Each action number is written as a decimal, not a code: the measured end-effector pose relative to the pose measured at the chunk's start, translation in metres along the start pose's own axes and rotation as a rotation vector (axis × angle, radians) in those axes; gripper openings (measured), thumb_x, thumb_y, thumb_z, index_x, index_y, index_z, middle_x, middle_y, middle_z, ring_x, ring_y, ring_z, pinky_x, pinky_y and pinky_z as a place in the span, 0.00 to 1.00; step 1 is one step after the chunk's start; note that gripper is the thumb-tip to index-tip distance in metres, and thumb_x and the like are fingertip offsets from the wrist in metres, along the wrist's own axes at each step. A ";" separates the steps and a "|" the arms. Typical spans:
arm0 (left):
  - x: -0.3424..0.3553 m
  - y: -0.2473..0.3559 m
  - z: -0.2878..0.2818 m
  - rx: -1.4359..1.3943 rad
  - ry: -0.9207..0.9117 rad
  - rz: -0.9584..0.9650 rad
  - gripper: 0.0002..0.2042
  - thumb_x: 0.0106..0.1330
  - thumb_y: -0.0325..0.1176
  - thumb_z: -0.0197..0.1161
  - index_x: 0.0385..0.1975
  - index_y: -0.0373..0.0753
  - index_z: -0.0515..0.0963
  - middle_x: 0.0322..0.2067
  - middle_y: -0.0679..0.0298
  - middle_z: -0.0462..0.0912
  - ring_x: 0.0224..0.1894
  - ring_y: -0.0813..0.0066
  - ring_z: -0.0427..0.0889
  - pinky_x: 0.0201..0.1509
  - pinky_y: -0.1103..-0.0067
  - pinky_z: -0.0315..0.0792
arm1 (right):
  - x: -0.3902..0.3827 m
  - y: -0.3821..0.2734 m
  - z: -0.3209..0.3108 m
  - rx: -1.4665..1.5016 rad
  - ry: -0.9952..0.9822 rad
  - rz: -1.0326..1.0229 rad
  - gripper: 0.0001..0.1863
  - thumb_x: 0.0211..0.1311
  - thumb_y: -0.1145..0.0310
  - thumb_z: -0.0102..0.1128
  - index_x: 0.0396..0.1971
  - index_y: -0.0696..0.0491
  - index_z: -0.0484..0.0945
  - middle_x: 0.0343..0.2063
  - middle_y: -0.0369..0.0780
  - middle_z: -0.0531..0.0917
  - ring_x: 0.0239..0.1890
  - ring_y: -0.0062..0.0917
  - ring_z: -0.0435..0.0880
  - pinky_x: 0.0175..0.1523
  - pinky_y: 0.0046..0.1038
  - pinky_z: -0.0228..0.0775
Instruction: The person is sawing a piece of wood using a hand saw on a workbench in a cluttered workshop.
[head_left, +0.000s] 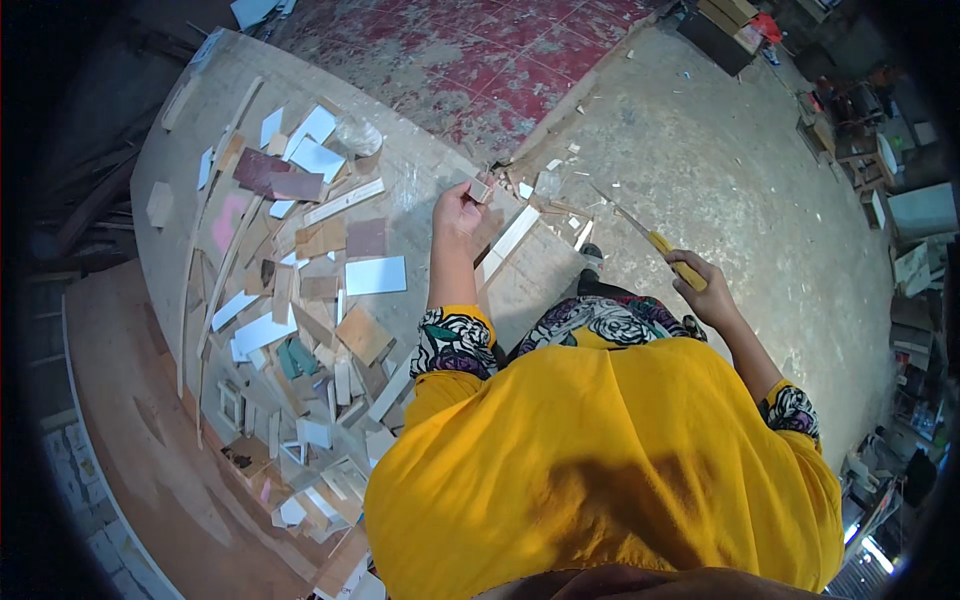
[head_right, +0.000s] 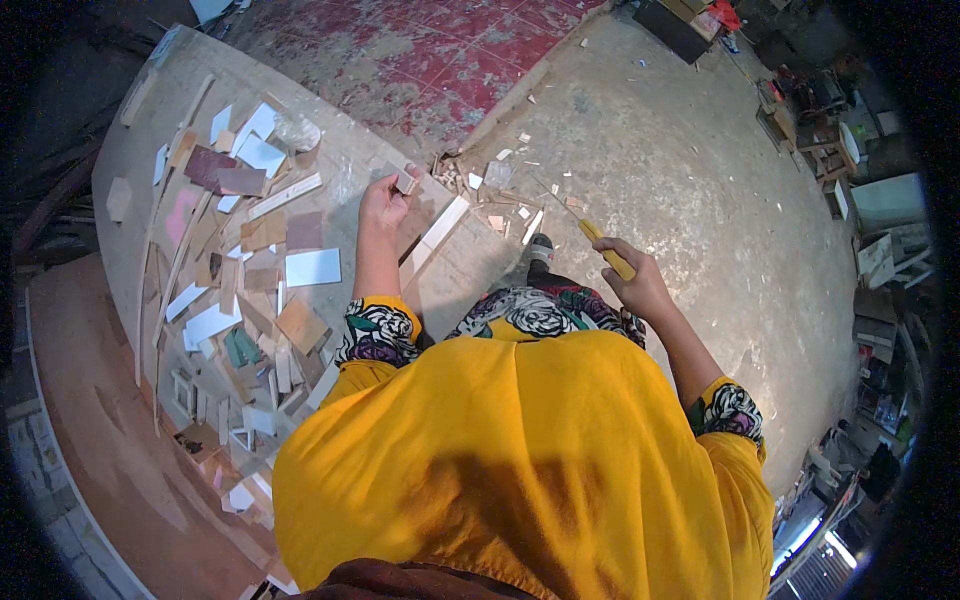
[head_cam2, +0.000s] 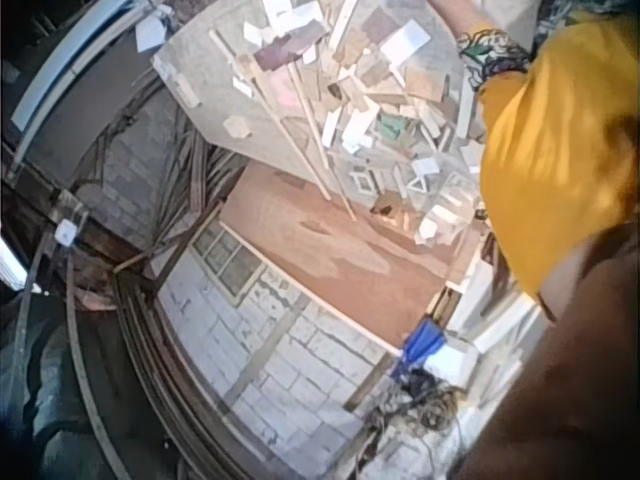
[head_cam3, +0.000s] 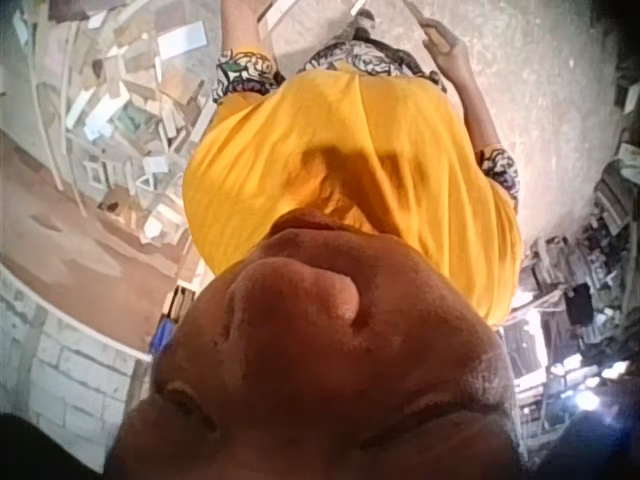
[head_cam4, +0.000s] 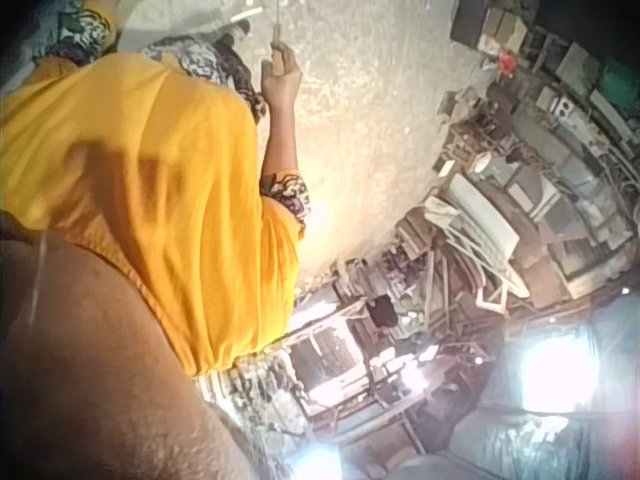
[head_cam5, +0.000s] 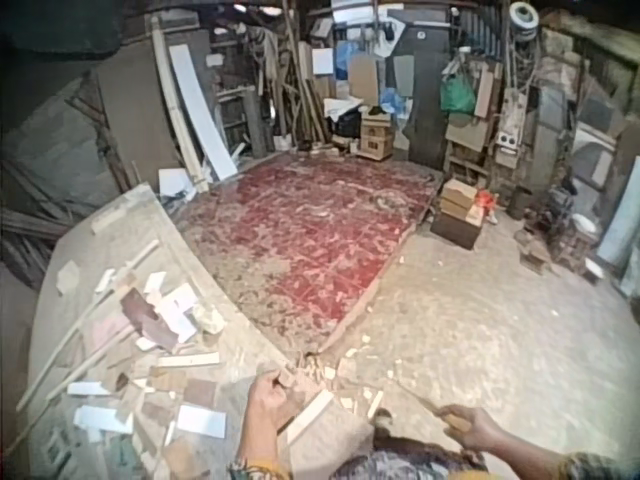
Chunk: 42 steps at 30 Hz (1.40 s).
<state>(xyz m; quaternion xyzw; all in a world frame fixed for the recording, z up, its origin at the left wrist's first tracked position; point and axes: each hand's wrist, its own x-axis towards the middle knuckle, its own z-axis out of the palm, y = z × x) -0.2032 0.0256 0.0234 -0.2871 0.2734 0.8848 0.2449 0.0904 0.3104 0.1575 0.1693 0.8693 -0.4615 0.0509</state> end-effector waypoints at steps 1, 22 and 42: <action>-0.003 0.007 -0.009 0.000 0.005 0.013 0.15 0.62 0.22 0.49 0.47 0.22 0.62 0.47 0.45 0.71 0.45 0.47 0.76 0.48 0.60 0.76 | -0.001 -0.003 0.003 0.006 -0.009 -0.009 0.19 0.50 0.79 0.57 0.45 0.53 0.74 0.41 0.43 0.80 0.44 0.31 0.79 0.51 0.26 0.68; -0.057 0.039 -0.058 0.807 -0.111 0.327 0.15 0.63 0.27 0.55 0.50 0.35 0.70 0.34 0.62 0.78 0.32 0.72 0.81 0.30 0.79 0.75 | -0.041 -0.015 0.025 -0.021 -0.017 -0.079 0.19 0.51 0.77 0.58 0.46 0.50 0.75 0.45 0.45 0.79 0.48 0.39 0.78 0.52 0.30 0.68; -0.057 -0.051 -0.011 2.032 0.032 0.718 0.19 0.47 0.42 0.69 0.39 0.43 0.82 0.36 0.54 0.81 0.39 0.58 0.81 0.43 0.69 0.73 | -0.079 0.022 0.009 0.083 0.165 -0.035 0.19 0.51 0.79 0.58 0.46 0.52 0.74 0.43 0.45 0.80 0.48 0.35 0.79 0.53 0.28 0.67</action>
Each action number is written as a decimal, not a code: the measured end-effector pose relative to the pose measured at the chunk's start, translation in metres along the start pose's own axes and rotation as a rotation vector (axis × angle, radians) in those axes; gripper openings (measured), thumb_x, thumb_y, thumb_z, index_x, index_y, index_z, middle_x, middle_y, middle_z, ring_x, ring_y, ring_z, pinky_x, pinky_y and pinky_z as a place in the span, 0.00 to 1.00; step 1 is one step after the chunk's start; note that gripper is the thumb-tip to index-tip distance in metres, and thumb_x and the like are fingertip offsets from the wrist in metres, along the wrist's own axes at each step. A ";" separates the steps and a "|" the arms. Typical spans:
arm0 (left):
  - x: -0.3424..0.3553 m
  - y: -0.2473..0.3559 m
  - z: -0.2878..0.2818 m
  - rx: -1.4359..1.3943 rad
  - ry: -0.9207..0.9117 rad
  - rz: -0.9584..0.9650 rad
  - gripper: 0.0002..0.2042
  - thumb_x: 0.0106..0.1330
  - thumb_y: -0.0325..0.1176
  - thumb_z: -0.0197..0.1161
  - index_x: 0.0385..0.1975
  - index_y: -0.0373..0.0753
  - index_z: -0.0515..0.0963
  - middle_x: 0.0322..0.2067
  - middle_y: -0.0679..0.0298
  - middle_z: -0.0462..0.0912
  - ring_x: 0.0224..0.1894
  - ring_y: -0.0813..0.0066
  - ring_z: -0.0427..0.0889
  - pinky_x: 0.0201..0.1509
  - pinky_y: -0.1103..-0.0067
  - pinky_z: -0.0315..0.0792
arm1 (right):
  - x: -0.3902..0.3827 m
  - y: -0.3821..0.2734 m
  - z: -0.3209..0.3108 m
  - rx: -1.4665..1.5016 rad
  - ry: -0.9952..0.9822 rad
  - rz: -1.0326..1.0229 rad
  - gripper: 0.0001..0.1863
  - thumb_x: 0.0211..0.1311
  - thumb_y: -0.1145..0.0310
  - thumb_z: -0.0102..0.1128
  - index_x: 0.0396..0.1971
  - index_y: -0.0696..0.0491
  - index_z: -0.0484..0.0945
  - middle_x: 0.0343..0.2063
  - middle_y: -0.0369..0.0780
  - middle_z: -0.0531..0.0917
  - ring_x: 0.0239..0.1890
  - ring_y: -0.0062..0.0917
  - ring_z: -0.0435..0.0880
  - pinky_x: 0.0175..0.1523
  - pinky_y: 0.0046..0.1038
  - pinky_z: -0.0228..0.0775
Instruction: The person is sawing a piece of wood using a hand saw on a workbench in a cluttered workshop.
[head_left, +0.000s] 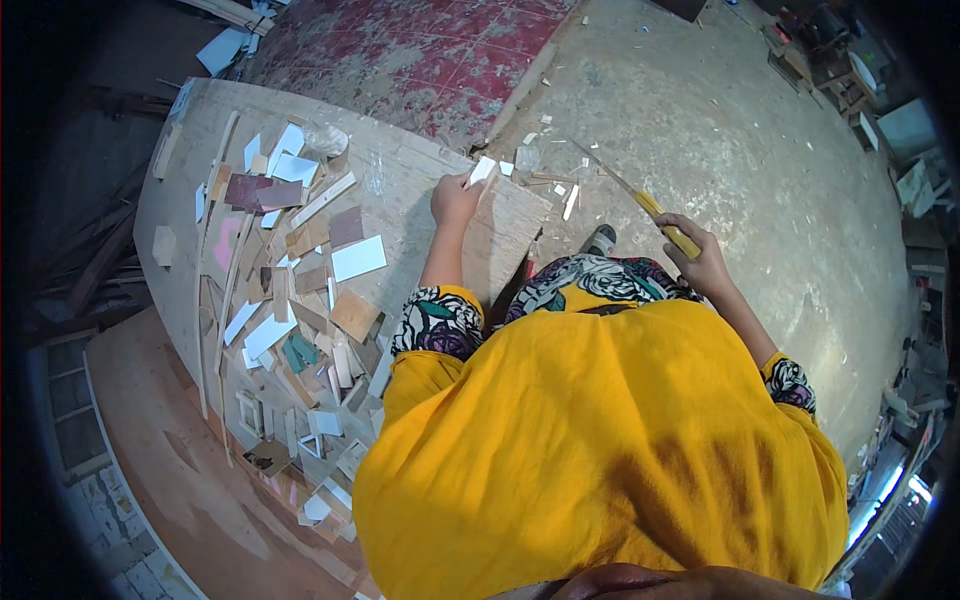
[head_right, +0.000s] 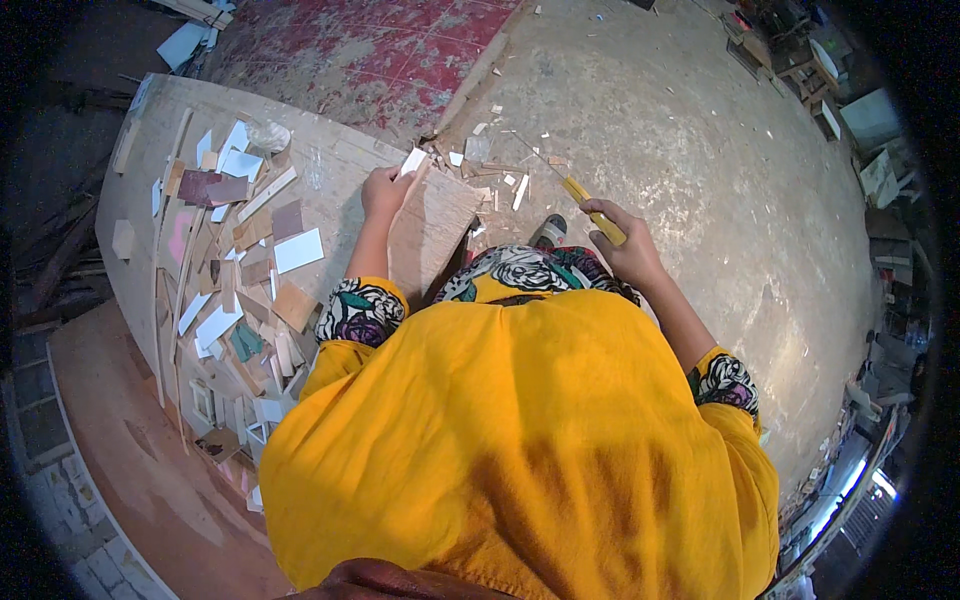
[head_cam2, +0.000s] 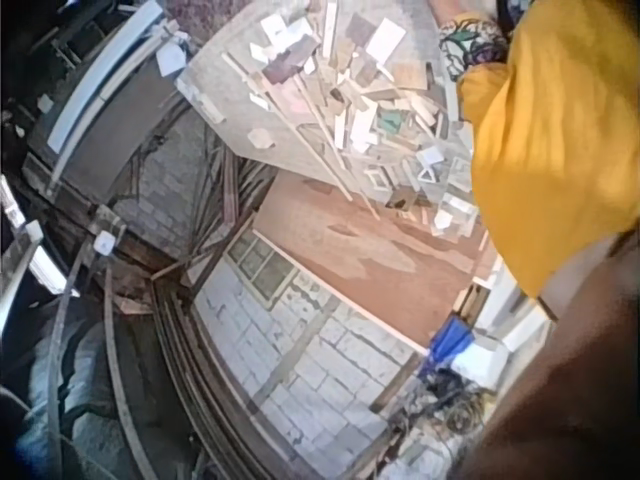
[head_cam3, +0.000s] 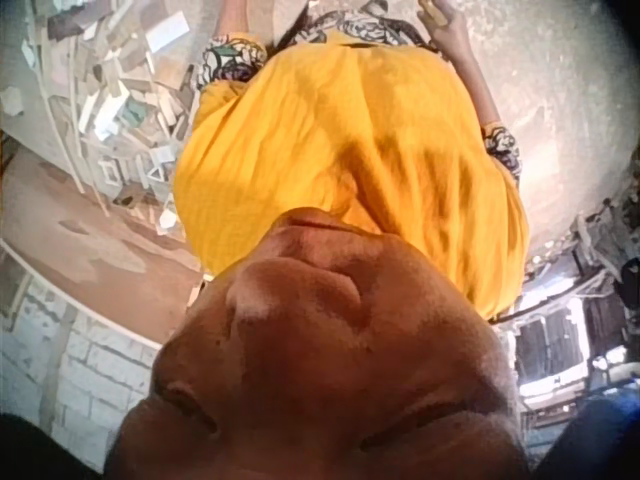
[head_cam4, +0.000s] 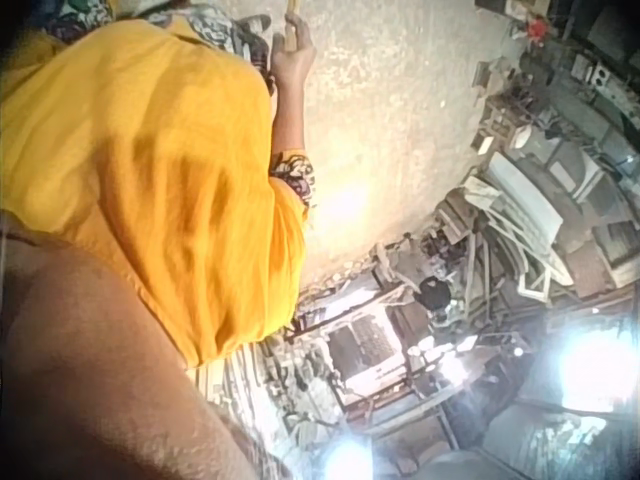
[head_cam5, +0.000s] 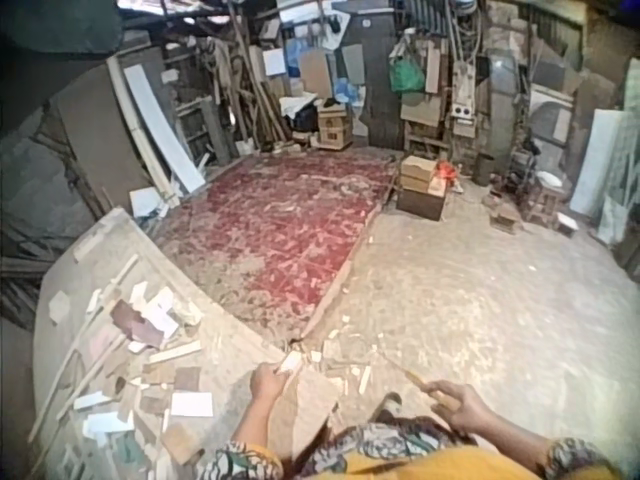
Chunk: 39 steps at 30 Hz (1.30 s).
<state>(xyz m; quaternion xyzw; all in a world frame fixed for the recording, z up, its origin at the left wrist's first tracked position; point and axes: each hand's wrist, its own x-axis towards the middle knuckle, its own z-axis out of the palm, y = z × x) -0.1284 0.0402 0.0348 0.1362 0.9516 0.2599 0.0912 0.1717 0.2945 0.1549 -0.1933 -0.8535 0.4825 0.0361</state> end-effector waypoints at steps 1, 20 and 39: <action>-0.002 -0.001 -0.001 0.005 -0.003 0.000 0.19 0.47 0.42 0.69 0.39 0.43 0.82 0.36 0.54 0.81 0.39 0.58 0.81 0.43 0.69 0.73 | -0.001 0.001 0.000 0.005 0.000 0.003 0.19 0.51 0.79 0.58 0.46 0.52 0.74 0.43 0.45 0.80 0.48 0.35 0.79 0.53 0.28 0.67; -0.022 -0.001 -0.001 0.158 0.081 0.111 0.22 0.45 0.41 0.71 0.41 0.42 0.79 0.36 0.55 0.77 0.40 0.55 0.78 0.43 0.66 0.72 | 0.007 0.017 -0.004 0.041 -0.005 -0.016 0.20 0.51 0.78 0.57 0.47 0.48 0.74 0.41 0.45 0.80 0.43 0.39 0.80 0.49 0.30 0.69; -0.040 0.003 0.000 0.185 0.205 0.193 0.19 0.46 0.37 0.70 0.38 0.40 0.78 0.33 0.56 0.75 0.38 0.55 0.76 0.40 0.65 0.72 | 0.004 0.027 -0.008 0.056 0.015 -0.020 0.19 0.51 0.77 0.57 0.46 0.50 0.74 0.40 0.46 0.80 0.43 0.37 0.80 0.49 0.29 0.69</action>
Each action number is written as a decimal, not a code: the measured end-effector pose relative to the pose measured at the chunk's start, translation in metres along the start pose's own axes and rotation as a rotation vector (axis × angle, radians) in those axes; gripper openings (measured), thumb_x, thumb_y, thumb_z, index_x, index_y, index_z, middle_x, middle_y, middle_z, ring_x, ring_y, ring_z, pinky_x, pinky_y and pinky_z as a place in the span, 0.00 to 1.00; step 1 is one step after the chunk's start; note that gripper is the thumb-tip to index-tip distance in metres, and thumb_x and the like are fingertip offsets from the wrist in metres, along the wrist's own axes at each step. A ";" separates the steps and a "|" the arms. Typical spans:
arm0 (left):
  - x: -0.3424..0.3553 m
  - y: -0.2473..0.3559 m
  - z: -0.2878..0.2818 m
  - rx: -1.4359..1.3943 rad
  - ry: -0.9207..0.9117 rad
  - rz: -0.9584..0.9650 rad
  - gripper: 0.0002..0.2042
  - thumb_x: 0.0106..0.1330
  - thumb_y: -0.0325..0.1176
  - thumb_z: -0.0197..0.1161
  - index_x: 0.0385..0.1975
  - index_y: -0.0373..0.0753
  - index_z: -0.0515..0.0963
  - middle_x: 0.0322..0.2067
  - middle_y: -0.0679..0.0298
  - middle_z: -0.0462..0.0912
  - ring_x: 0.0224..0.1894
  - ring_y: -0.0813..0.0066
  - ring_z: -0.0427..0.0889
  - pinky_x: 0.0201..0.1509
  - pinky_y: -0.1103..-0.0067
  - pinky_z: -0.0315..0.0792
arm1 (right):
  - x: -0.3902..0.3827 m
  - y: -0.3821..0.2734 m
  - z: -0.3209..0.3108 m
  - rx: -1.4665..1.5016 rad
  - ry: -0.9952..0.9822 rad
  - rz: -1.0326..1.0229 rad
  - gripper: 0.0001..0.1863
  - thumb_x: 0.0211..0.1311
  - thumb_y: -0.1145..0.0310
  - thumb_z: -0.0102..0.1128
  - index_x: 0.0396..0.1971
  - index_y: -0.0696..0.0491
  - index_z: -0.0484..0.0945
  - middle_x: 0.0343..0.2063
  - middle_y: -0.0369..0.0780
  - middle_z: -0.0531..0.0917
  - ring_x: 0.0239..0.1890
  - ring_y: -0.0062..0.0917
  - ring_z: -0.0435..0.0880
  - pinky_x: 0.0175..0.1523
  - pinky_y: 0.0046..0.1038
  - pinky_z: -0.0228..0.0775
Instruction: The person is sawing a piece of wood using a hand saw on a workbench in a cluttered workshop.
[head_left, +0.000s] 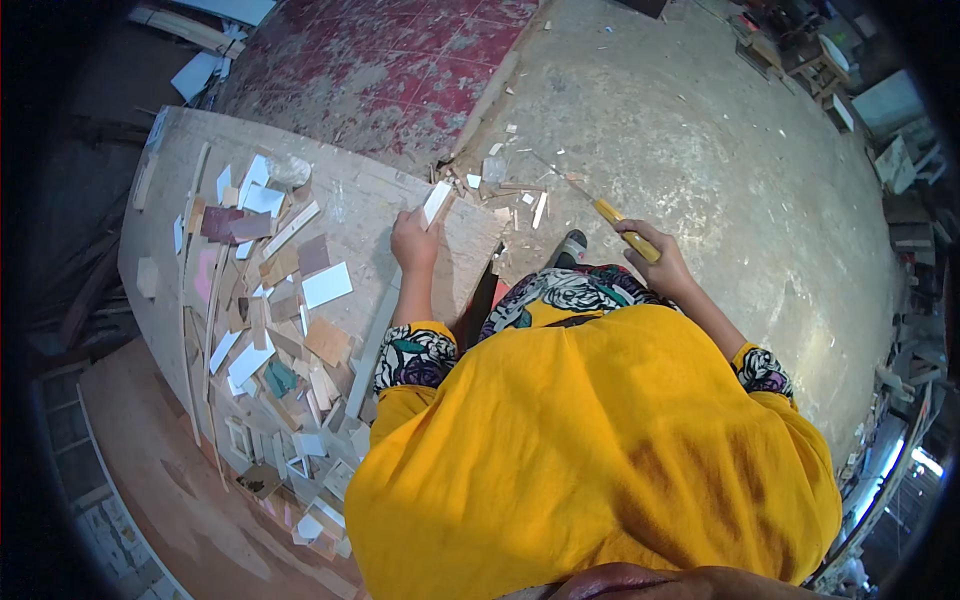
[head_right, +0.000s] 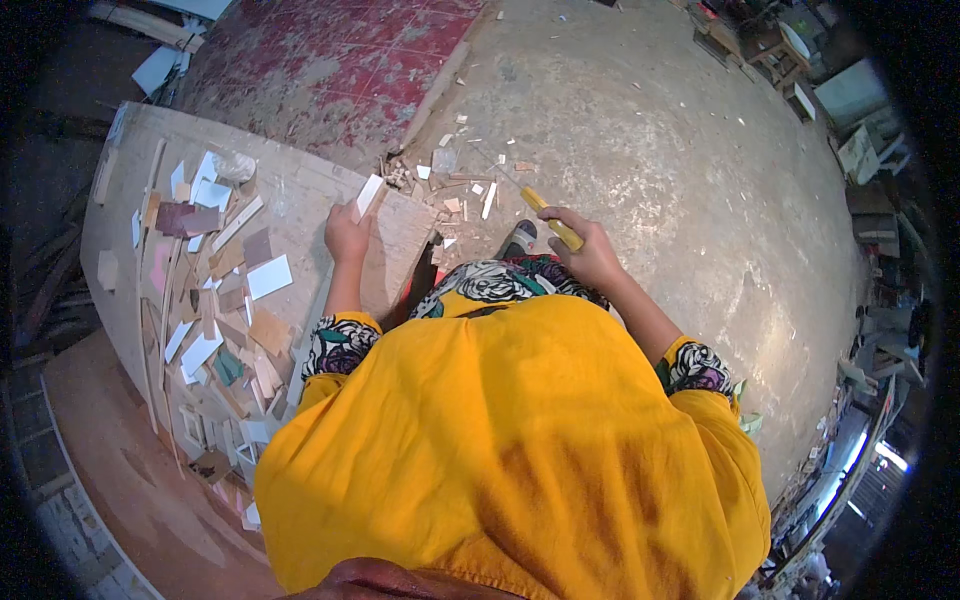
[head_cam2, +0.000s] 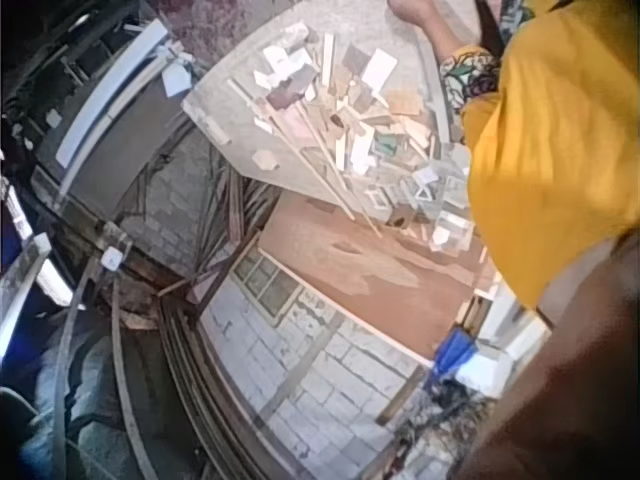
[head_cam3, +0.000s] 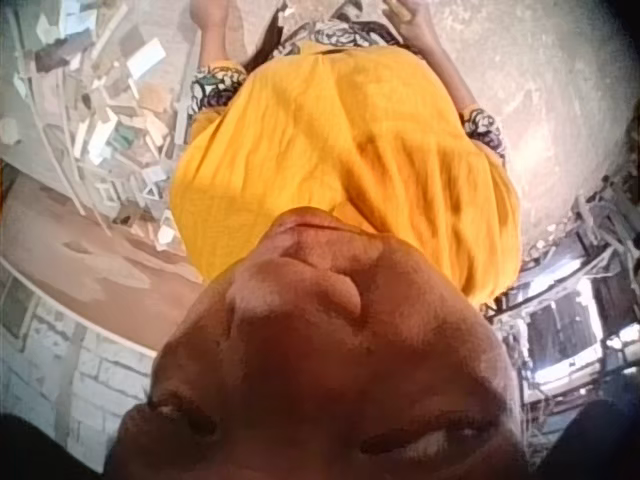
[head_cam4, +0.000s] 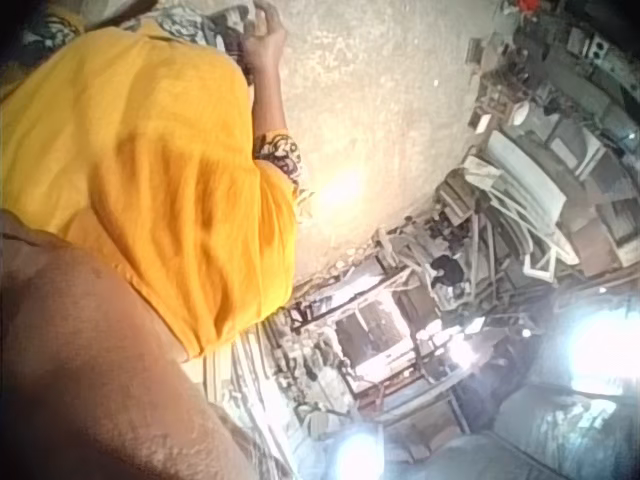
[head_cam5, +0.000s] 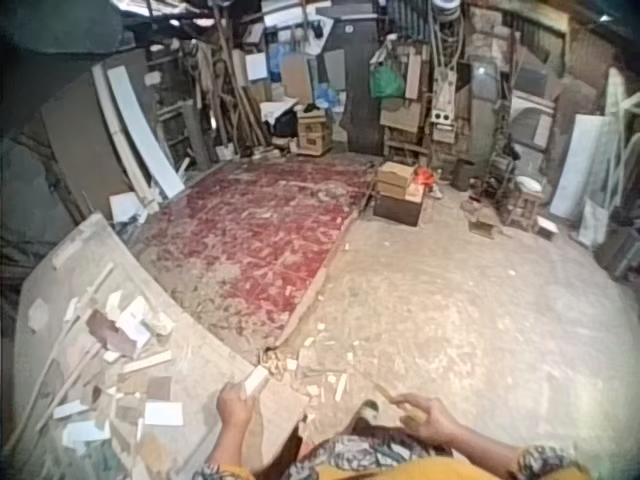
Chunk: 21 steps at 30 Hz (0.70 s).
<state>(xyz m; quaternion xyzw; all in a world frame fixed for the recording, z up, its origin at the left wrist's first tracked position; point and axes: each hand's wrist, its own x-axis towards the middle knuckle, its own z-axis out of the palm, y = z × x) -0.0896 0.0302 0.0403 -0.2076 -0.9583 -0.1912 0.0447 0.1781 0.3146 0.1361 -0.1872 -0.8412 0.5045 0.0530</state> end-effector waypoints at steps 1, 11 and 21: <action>0.000 0.001 -0.001 -0.005 0.008 0.000 0.19 0.46 0.37 0.70 0.39 0.39 0.78 0.33 0.56 0.75 0.37 0.55 0.76 0.39 0.65 0.72 | -0.001 0.000 0.001 0.012 0.007 0.011 0.19 0.51 0.77 0.57 0.46 0.50 0.74 0.40 0.46 0.80 0.43 0.38 0.80 0.48 0.30 0.69; -0.004 -0.007 0.004 -0.060 0.089 0.049 0.24 0.46 0.35 0.69 0.46 0.37 0.75 0.40 0.54 0.76 0.42 0.53 0.75 0.46 0.66 0.70 | 0.008 -0.009 0.007 -0.057 -0.052 -0.051 0.19 0.51 0.76 0.58 0.46 0.49 0.74 0.45 0.43 0.79 0.45 0.42 0.78 0.50 0.33 0.69; -0.050 -0.031 -0.028 -0.120 0.178 -0.068 0.24 0.48 0.36 0.68 0.46 0.36 0.75 0.41 0.55 0.77 0.44 0.54 0.74 0.48 0.64 0.68 | 0.043 -0.033 0.002 -0.229 -0.094 -0.365 0.20 0.50 0.77 0.58 0.46 0.47 0.74 0.37 0.46 0.81 0.37 0.43 0.80 0.41 0.34 0.72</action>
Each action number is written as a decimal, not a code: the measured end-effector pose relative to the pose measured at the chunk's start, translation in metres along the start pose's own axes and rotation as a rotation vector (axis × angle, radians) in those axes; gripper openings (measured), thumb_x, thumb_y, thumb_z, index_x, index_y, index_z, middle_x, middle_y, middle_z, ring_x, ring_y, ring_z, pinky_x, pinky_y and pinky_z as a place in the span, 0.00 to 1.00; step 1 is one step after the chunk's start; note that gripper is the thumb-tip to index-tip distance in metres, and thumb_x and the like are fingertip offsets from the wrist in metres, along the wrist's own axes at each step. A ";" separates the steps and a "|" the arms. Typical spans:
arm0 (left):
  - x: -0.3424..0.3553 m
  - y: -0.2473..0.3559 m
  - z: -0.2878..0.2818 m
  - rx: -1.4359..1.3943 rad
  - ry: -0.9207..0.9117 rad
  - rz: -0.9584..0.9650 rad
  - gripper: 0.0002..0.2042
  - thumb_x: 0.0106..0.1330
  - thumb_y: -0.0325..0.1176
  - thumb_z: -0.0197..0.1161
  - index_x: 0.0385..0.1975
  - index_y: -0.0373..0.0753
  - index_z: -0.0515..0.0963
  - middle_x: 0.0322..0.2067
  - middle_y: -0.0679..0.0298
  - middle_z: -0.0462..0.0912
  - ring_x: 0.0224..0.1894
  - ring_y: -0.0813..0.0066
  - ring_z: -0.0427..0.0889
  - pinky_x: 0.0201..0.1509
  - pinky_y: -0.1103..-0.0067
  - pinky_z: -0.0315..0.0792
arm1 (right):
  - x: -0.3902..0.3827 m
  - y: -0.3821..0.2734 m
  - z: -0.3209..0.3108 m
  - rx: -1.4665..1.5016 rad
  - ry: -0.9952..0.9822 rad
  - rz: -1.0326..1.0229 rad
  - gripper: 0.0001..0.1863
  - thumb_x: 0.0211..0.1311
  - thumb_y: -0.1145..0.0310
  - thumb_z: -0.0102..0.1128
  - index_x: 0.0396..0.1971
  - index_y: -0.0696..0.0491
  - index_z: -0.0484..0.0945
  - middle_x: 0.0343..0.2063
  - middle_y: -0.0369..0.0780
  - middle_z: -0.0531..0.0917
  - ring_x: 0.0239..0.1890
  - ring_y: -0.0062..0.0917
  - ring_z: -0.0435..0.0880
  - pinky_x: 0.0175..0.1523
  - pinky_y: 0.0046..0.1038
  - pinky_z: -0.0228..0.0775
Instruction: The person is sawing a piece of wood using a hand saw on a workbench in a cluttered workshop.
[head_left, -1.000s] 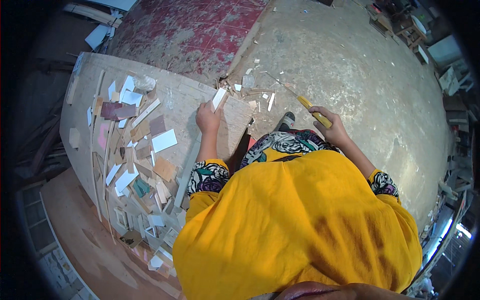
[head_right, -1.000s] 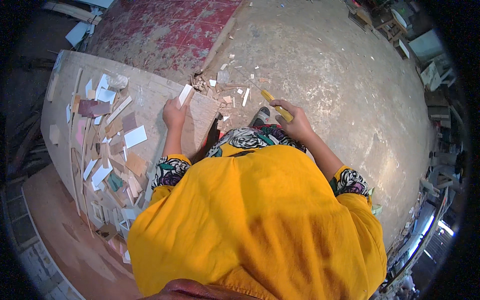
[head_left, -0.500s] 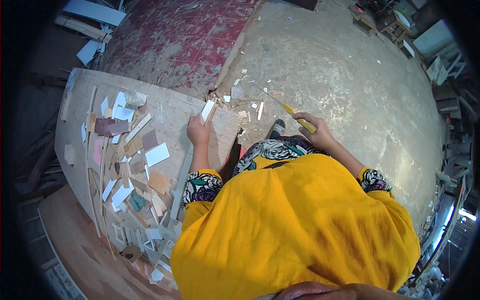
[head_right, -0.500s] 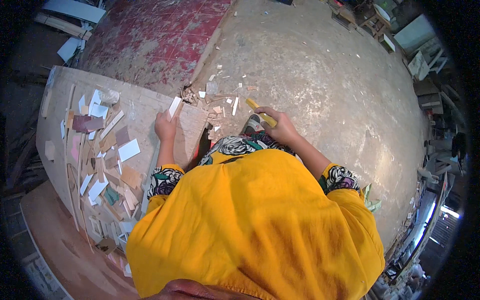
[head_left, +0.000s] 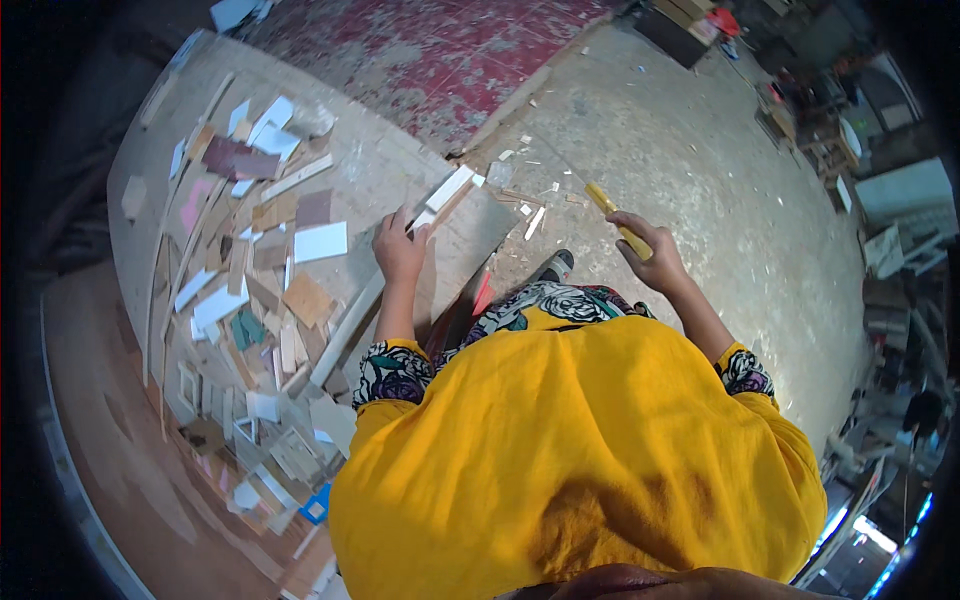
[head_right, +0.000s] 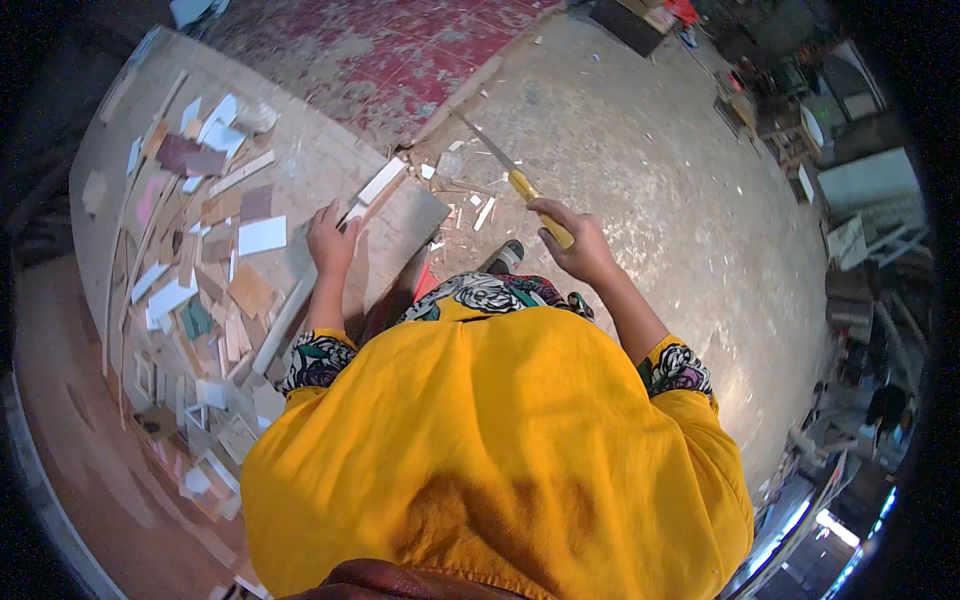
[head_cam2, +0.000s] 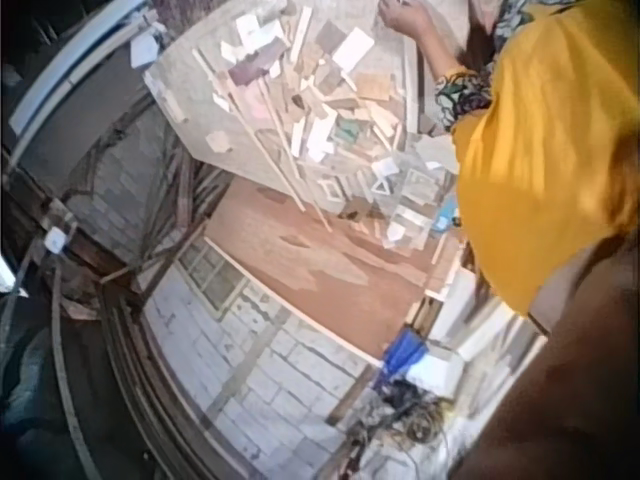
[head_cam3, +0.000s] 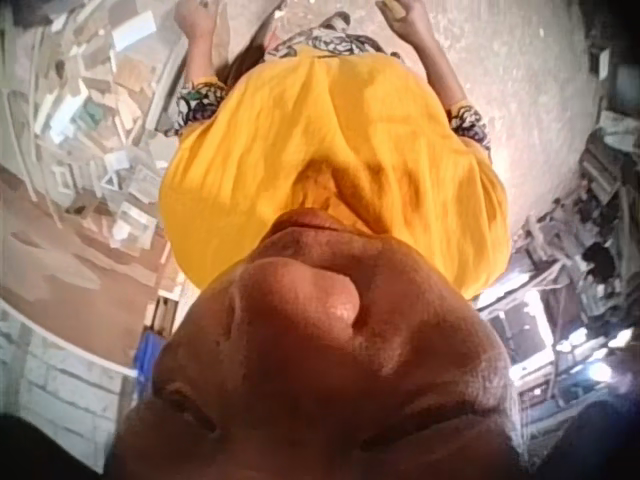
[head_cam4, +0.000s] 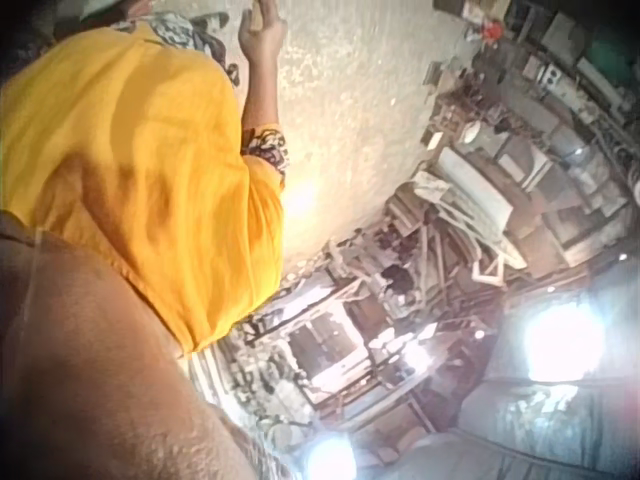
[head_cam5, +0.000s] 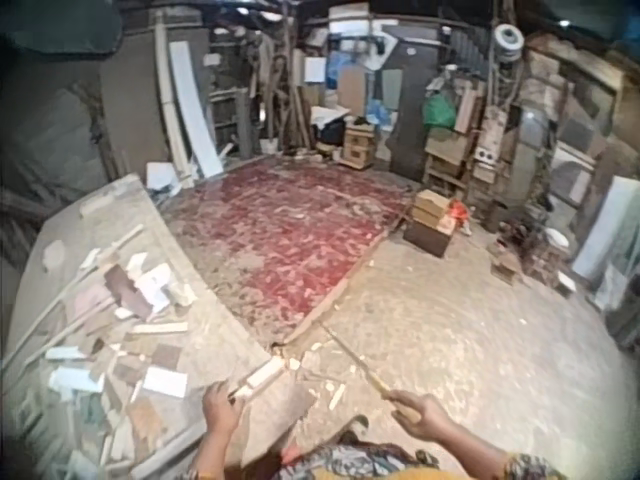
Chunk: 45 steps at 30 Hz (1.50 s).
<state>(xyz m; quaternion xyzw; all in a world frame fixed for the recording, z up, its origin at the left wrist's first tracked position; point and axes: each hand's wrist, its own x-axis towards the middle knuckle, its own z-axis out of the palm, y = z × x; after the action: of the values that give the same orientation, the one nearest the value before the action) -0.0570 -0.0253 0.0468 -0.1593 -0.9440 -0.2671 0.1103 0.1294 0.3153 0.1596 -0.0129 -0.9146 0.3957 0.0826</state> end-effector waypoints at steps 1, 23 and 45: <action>-0.004 -0.002 0.001 0.004 0.013 -0.025 0.24 0.48 0.36 0.68 0.46 0.36 0.75 0.41 0.55 0.77 0.44 0.54 0.74 0.48 0.64 0.68 | 0.009 -0.002 -0.001 -0.032 -0.008 -0.064 0.20 0.50 0.77 0.59 0.46 0.47 0.75 0.38 0.46 0.80 0.37 0.43 0.80 0.41 0.34 0.72; -0.157 0.007 -0.061 -0.213 0.465 -0.380 0.07 0.55 0.25 0.58 0.33 0.36 0.79 0.30 0.57 0.79 0.35 0.60 0.77 0.41 0.70 0.70 | 0.138 -0.100 0.282 -0.259 -0.617 -1.066 0.23 0.54 0.65 0.52 0.53 0.49 0.70 0.38 0.45 0.79 0.38 0.39 0.80 0.44 0.37 0.71; -0.007 0.029 -0.001 0.264 -0.121 -0.132 0.13 0.51 0.38 0.63 0.37 0.45 0.78 0.38 0.66 0.79 0.47 0.66 0.74 0.61 0.54 0.54 | 0.232 0.003 0.210 -0.430 -0.652 -0.690 0.07 0.51 0.63 0.58 0.27 0.49 0.74 0.29 0.40 0.78 0.33 0.39 0.78 0.36 0.39 0.71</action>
<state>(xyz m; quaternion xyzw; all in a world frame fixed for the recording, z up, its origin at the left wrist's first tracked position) -0.0404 -0.0038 0.0590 -0.0968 -0.9842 -0.1375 0.0552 -0.1328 0.1864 0.0491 0.3966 -0.9044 0.1319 -0.0856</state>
